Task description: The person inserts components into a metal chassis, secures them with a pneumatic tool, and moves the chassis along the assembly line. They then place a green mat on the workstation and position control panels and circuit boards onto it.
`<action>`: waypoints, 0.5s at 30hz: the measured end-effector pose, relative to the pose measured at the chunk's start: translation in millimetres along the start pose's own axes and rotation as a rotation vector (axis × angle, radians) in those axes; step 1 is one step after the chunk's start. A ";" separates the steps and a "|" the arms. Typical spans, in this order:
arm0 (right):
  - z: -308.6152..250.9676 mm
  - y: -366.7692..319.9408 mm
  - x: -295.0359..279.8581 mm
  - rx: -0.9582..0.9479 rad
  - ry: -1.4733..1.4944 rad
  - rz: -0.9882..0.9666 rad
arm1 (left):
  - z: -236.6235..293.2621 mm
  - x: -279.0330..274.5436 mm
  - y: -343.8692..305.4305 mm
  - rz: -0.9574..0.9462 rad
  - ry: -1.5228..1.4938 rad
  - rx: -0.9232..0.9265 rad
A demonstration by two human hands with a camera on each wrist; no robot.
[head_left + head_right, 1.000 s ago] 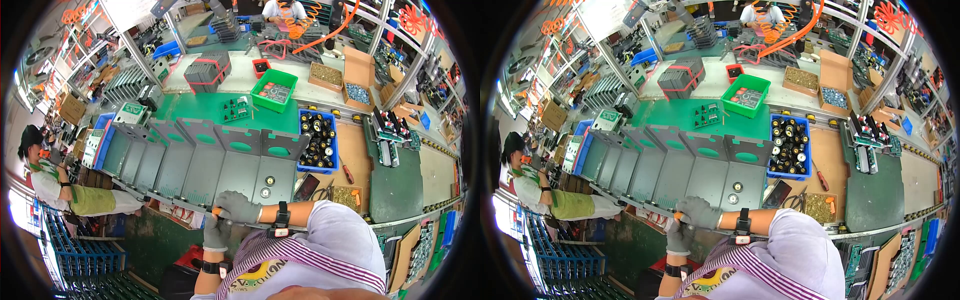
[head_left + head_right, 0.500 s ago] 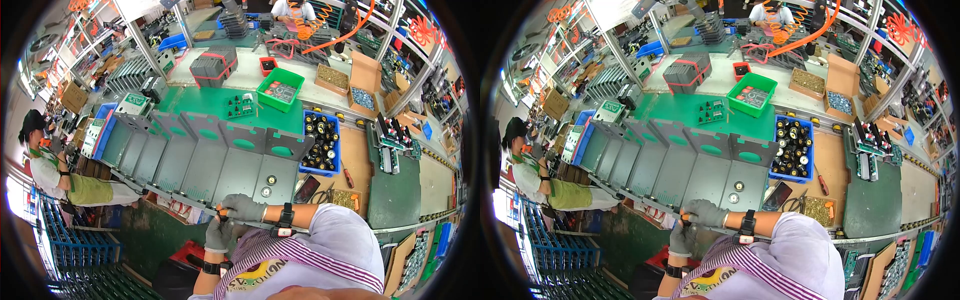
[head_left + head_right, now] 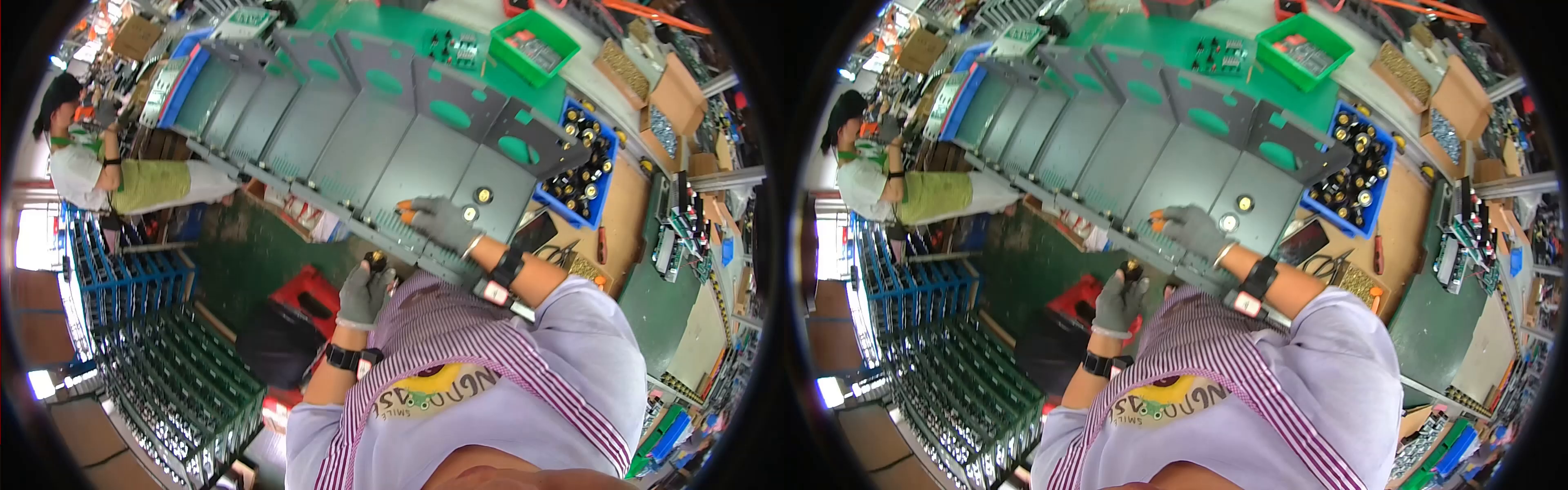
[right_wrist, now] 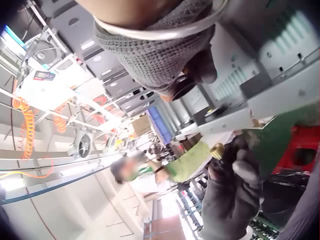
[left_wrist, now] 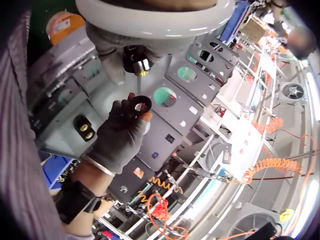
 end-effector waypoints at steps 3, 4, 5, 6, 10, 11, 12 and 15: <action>39.3 12.6 13.4 0.220 0.151 -0.176 | -45.9 -61.4 4.8 0.033 0.213 0.009; 48.6 16.5 19.3 0.234 0.110 -0.180 | -53.5 -63.7 7.0 0.006 0.262 -0.002; 53.6 19.0 23.7 0.246 0.068 -0.179 | -57.5 -60.2 8.8 -0.021 0.312 -0.013; 58.3 20.4 26.3 0.258 0.027 -0.177 | -63.0 -53.3 13.3 -0.076 0.359 -0.018; 56.3 18.3 26.7 0.293 -0.033 -0.174 | -30.3 21.2 19.8 -0.404 1.156 0.297; 56.3 18.9 27.9 0.271 -0.010 -0.182 | -17.6 52.3 15.8 -0.524 1.517 0.411; 55.8 19.2 28.2 0.249 0.013 -0.189 | -20.4 51.3 18.7 -0.497 1.556 0.379; 61.6 18.1 31.2 0.358 0.070 -0.285 | -27.8 43.1 22.5 -0.450 1.596 0.352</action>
Point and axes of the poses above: each hand's wrist, its own y-axis towards the middle knuckle, its own x-axis out of the palm, z = x × y, the point moved 8 cm from there along y, towards the middle knuckle, and after that the axes turned 14 degrees about x, right-handed, at the moved point
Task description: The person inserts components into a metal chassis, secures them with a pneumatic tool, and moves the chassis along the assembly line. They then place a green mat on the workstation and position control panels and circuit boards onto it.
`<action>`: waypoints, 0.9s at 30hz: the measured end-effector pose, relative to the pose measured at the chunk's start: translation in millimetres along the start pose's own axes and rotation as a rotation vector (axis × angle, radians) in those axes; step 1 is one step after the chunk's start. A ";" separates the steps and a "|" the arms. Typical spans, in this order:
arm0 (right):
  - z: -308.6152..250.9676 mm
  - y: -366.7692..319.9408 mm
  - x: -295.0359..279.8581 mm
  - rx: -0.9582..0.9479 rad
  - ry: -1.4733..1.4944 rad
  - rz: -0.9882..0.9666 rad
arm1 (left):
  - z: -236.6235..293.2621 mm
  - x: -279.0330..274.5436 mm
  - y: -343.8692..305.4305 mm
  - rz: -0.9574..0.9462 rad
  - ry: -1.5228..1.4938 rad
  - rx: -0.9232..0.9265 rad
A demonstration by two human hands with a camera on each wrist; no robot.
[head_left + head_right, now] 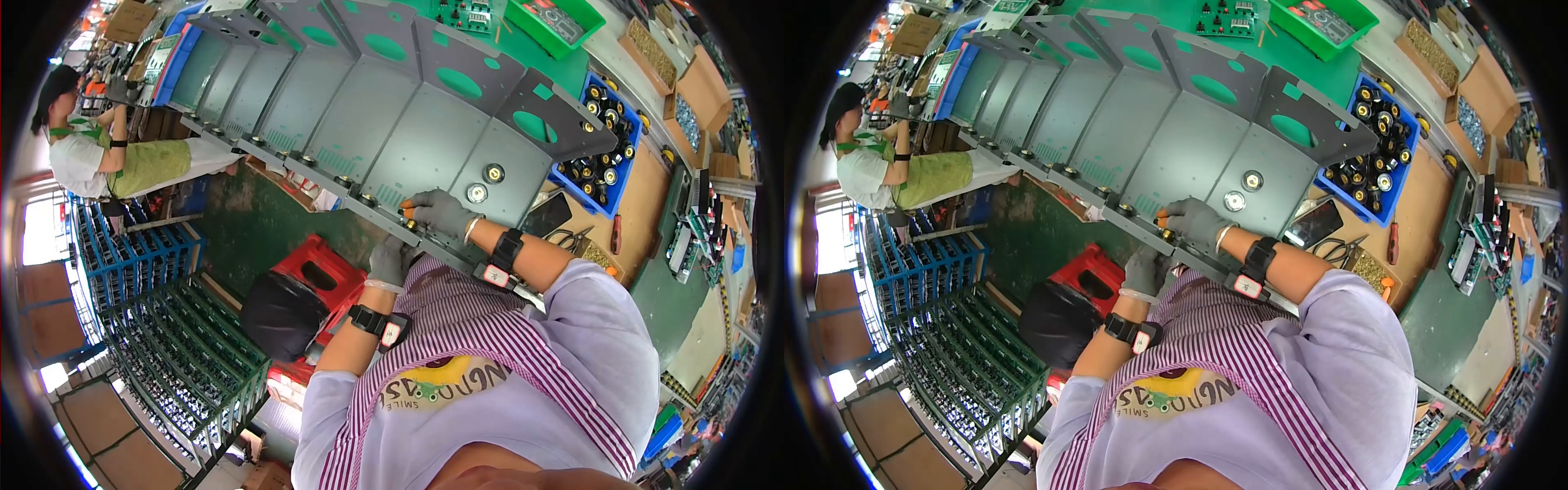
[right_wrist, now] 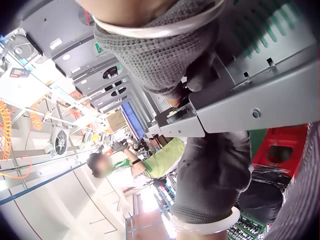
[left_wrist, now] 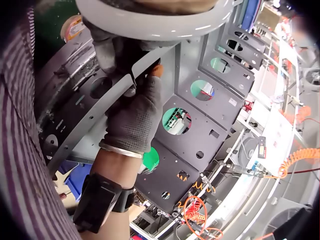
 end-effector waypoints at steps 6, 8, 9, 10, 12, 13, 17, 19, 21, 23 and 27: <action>-3.9 -2.0 -1.9 -0.075 -0.115 -0.081 | -22.6 39.1 -12.8 0.421 -1.737 -0.431; 5.7 2.6 -0.5 -0.010 -0.099 -0.126 | -24.0 37.1 -12.0 0.360 -1.675 -0.454; 8.4 4.3 0.7 0.019 -0.096 -0.149 | -25.0 35.5 -13.1 0.363 -1.609 -0.483; 8.9 4.1 0.0 0.026 -0.088 -0.151 | -24.0 34.0 -13.0 0.364 -1.543 -0.509; 7.5 -2.3 -2.3 0.045 -0.070 -0.153 | -25.8 33.2 -11.9 0.368 -1.476 -0.526; 6.0 -6.1 -3.7 0.055 -0.099 -0.129 | -26.9 34.4 -12.2 0.370 -1.473 -0.521; 0.7 -15.4 -4.4 0.087 -0.107 -0.095 | -22.2 36.9 -15.8 0.344 -1.521 -0.591; 2.1 -15.7 -4.4 0.087 -0.057 -0.100 | -20.9 35.6 -15.8 0.357 -1.521 -0.565; 8.0 -13.3 -5.3 0.080 -0.015 -0.098 | -21.5 35.2 -15.1 0.378 -1.514 -0.530; 11.7 -11.1 -3.5 0.067 -0.001 -0.109 | -22.9 35.9 -15.5 0.409 -1.499 -0.488; 17.2 12.0 2.6 -0.118 -0.189 -0.075 | -17.3 33.4 -15.2 0.391 -1.483 -0.506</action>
Point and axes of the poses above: each hand's wrist, its own y-axis towards the middle knuckle, its own x-axis out of the palm, z = x × y, the point moved 8 cm from there along y, towards the middle knuckle, and after that the axes turned 14 degrees about x, right-handed, at the moved point
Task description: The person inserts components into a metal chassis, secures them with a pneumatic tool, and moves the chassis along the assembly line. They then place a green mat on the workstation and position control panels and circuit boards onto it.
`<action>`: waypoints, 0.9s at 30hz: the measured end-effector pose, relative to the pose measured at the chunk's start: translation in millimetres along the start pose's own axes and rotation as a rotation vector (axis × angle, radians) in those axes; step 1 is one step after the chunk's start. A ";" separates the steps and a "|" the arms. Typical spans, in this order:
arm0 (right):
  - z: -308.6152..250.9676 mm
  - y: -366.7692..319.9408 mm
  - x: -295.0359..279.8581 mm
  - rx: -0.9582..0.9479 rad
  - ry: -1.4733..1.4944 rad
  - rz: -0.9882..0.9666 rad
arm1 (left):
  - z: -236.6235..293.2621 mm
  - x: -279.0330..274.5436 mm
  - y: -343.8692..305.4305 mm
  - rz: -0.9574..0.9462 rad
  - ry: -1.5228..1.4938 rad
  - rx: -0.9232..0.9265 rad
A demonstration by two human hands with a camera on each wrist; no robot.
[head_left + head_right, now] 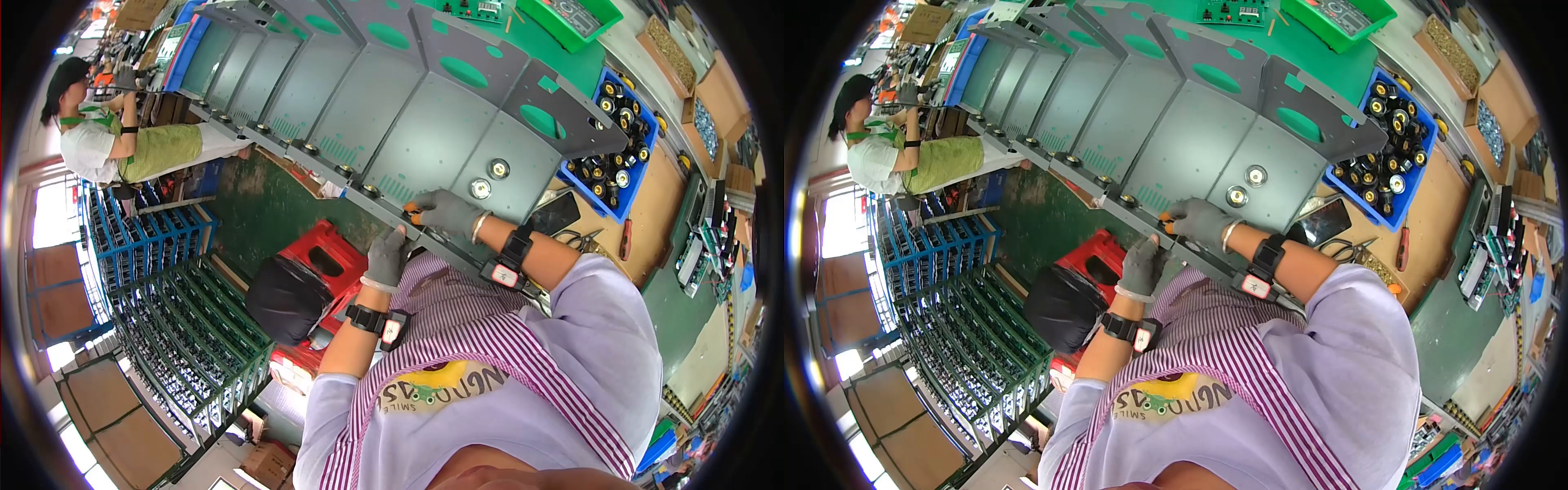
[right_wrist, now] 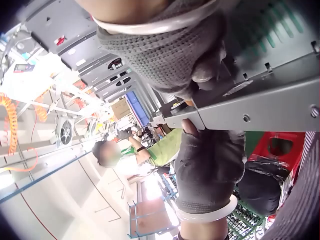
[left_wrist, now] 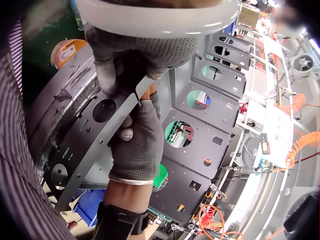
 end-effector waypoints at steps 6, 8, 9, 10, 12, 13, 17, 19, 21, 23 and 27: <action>-26.3 -20.5 -6.6 0.098 -0.214 0.004 | 11.5 8.3 -4.5 -0.042 0.057 -0.006; -24.0 -21.0 -4.4 0.105 -0.154 0.003 | 9.9 8.9 -1.5 -0.087 0.013 0.024; -22.8 -21.6 -4.1 0.111 -0.123 0.005 | 13.8 5.0 1.7 -0.142 0.186 0.100; -21.3 -22.9 -4.0 0.125 -0.139 0.002 | 15.1 0.9 3.6 -0.192 0.349 0.177; -22.2 -24.4 -3.8 0.161 -0.192 -0.015 | 15.3 6.2 3.3 -0.180 0.349 0.190; -26.2 -25.8 -5.1 0.153 -0.296 0.031 | 11.1 5.4 3.0 -0.119 0.195 0.115; -43.9 -24.5 -4.2 0.084 -0.476 0.134 | 20.9 6.6 0.8 -0.185 0.265 0.229; -46.8 -28.3 -3.9 0.046 -0.395 0.103 | 19.6 5.9 2.3 -0.153 0.185 0.184; -33.1 -20.9 -3.8 0.108 -0.253 0.068 | 8.7 2.1 5.9 -0.103 0.088 0.096; -20.1 -7.3 -3.4 0.053 -0.121 0.055 | -1.4 -7.7 10.5 -0.081 0.073 0.055; -38.4 -6.1 -2.3 -0.123 -0.379 0.112 | 2.1 -7.9 9.7 -0.130 0.221 0.151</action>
Point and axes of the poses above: each hand's wrist, its own y-axis towards the middle knuckle, its own x-axis out of the palm, z = x × y, the point moved 8 cm from there along y, towards the middle knuckle, and after that the axes turned 14 degrees about x, right-handed, at the moved point
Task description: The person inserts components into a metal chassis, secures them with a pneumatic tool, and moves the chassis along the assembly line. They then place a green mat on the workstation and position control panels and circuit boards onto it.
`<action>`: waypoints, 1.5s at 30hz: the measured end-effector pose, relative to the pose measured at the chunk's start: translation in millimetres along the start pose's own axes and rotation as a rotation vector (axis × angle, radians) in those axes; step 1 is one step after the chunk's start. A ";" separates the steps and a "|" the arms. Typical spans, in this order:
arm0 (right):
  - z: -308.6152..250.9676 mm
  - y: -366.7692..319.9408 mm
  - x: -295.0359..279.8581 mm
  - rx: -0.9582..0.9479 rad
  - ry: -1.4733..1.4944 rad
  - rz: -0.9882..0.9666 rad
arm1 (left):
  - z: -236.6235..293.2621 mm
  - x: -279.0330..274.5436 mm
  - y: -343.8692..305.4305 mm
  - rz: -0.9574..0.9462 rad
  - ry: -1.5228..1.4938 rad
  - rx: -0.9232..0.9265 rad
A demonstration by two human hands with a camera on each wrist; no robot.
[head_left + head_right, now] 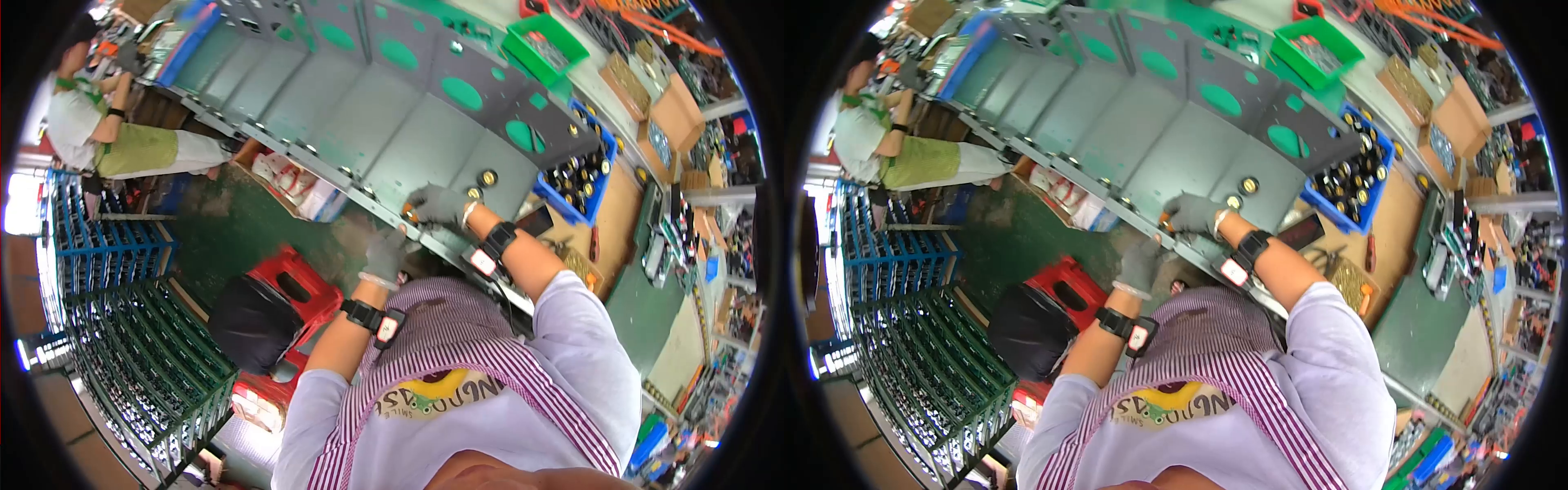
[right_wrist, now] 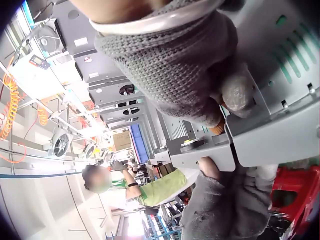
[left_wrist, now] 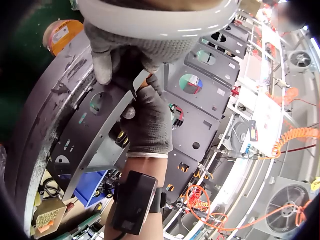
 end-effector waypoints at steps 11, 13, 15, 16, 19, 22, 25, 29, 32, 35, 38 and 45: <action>-1.0 -4.1 7.6 0.156 0.186 -0.258 | -7.7 -2.6 -2.5 0.082 -0.167 -0.086; 5.4 1.4 8.9 0.172 0.170 -0.264 | -12.4 -7.6 -3.2 0.111 -0.098 -0.079; 10.6 5.3 6.5 0.181 0.120 -0.220 | 0.6 -3.7 -6.0 0.113 -0.035 -0.071; 10.7 8.8 4.8 0.129 0.032 -0.148 | 2.5 -2.7 -5.2 0.112 -0.065 -0.066; 1.1 11.1 3.6 0.004 -0.228 -0.002 | -0.1 -0.1 -6.2 0.111 -0.138 -0.056; 1.4 16.1 4.1 0.002 -0.375 0.108 | -4.6 -0.9 -5.9 0.123 -0.168 -0.039; 0.4 10.9 1.2 0.039 -0.246 0.020 | -19.1 -13.6 2.7 0.098 -0.087 0.039; -6.1 -3.8 -2.5 0.094 0.078 -0.085 | -16.5 -12.5 2.0 0.120 -0.079 0.070; 10.8 7.4 3.5 0.113 0.146 -0.037 | -10.9 -8.5 -1.2 0.139 -0.076 0.049; 13.2 5.5 6.2 0.189 0.157 -0.056 | -4.4 -6.3 -4.6 0.095 0.066 0.022; 6.6 2.1 2.5 0.164 0.012 0.013 | 11.3 0.9 -7.6 0.066 0.230 0.093; 11.5 2.7 10.9 0.069 0.313 -0.370 | 0.2 -0.8 -5.7 0.145 -0.030 0.048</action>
Point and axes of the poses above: each hand's wrist, its own y-axis towards the middle knuckle, its own x-axis out of the palm, z = x × y, the point moved 8 cm from there along y, towards the middle knuckle, and after that the axes turned 14 degrees about x, right-handed, at the moved point
